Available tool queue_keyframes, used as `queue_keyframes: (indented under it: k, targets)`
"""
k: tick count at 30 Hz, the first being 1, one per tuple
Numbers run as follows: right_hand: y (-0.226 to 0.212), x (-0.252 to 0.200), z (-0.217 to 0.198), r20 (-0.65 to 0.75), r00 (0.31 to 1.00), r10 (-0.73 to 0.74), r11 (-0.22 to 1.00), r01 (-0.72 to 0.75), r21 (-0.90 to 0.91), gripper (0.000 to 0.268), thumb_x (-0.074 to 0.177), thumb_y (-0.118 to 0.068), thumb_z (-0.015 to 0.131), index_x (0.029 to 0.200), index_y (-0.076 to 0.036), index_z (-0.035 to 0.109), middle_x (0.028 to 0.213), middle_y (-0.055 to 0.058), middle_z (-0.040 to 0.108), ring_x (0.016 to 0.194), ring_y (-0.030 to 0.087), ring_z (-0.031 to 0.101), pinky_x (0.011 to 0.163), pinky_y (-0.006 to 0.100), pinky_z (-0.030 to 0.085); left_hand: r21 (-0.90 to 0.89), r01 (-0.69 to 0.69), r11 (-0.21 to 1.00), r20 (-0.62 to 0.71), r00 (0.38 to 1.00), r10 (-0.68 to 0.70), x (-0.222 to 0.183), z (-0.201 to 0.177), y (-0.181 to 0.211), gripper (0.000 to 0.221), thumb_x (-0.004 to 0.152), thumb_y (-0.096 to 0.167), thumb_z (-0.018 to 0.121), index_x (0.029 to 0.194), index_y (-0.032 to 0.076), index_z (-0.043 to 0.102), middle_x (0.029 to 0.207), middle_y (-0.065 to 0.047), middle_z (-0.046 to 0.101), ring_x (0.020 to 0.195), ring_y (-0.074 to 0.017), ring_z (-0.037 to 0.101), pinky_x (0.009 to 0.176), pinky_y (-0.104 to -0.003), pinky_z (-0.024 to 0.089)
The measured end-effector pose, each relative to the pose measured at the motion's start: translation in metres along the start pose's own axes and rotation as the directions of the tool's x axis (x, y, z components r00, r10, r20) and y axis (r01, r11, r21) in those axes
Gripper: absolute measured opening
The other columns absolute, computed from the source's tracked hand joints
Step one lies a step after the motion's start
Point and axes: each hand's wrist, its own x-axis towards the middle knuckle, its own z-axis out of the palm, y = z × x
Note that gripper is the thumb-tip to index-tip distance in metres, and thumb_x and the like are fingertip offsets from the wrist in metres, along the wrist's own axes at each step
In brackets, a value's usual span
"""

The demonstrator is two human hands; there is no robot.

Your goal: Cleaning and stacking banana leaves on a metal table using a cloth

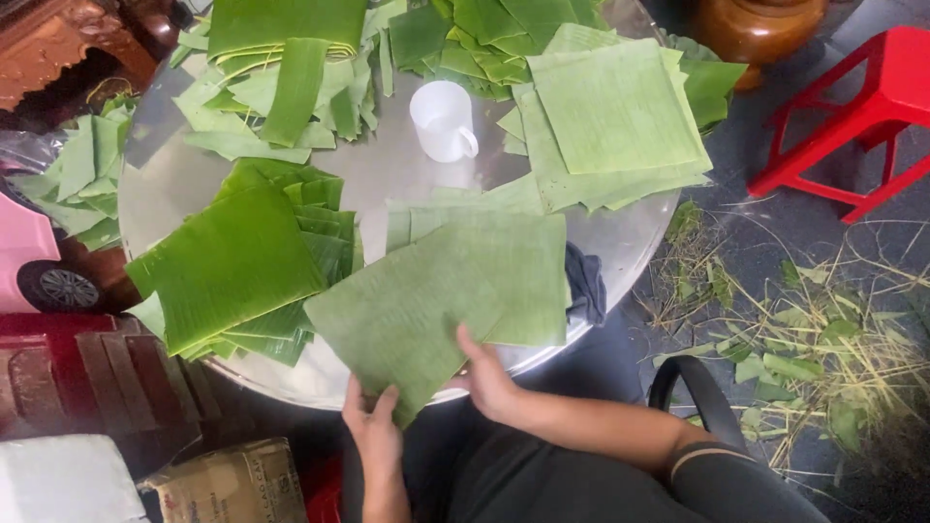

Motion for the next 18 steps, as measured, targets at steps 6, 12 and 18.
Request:
queue_keyframes:
  k: [6,12,18]
  targets:
    - [-0.038,0.039,-0.077,-0.070,0.972,-0.225,0.974,0.225,-0.006,0.066,0.092,-0.060,0.056,0.125,-0.004,0.063,0.084,0.012,0.065,0.060,0.025,0.063,0.053,0.041,0.060,0.182,0.162,0.970,-0.016,0.987,-0.162,0.036,-0.039,0.004,0.064,0.075,-0.009,0.055,0.138,0.000,0.063,0.125,-0.013,0.069,0.112,-0.0259,0.063,0.093,-0.034,0.051]
    - [-0.032,0.108,-0.153,-0.117,0.903,-0.412,0.896,0.379,-0.230,0.035,0.101,-0.009,0.060,0.130,0.009,0.052,0.091,0.035,0.069,0.069,0.047,0.073,0.057,0.055,0.065,0.511,0.099,0.854,0.043,0.989,-0.140,0.077,-0.034,0.001,0.072,0.077,-0.007,0.061,0.148,-0.009,0.049,0.143,-0.041,0.049,0.135,-0.0548,0.047,0.113,-0.061,0.038]
    - [-0.041,0.044,-0.096,0.046,0.996,0.071,0.925,-0.049,-0.377,0.061,0.104,-0.047,0.053,0.116,0.012,0.059,0.107,0.035,0.072,0.092,0.039,0.075,0.079,0.049,0.062,0.194,-0.034,0.980,-0.008,0.999,0.037,0.096,-0.013,-0.015,0.069,0.079,-0.009,0.051,0.147,-0.004,0.053,0.133,-0.028,0.059,0.126,-0.0399,0.055,0.111,-0.056,0.040]
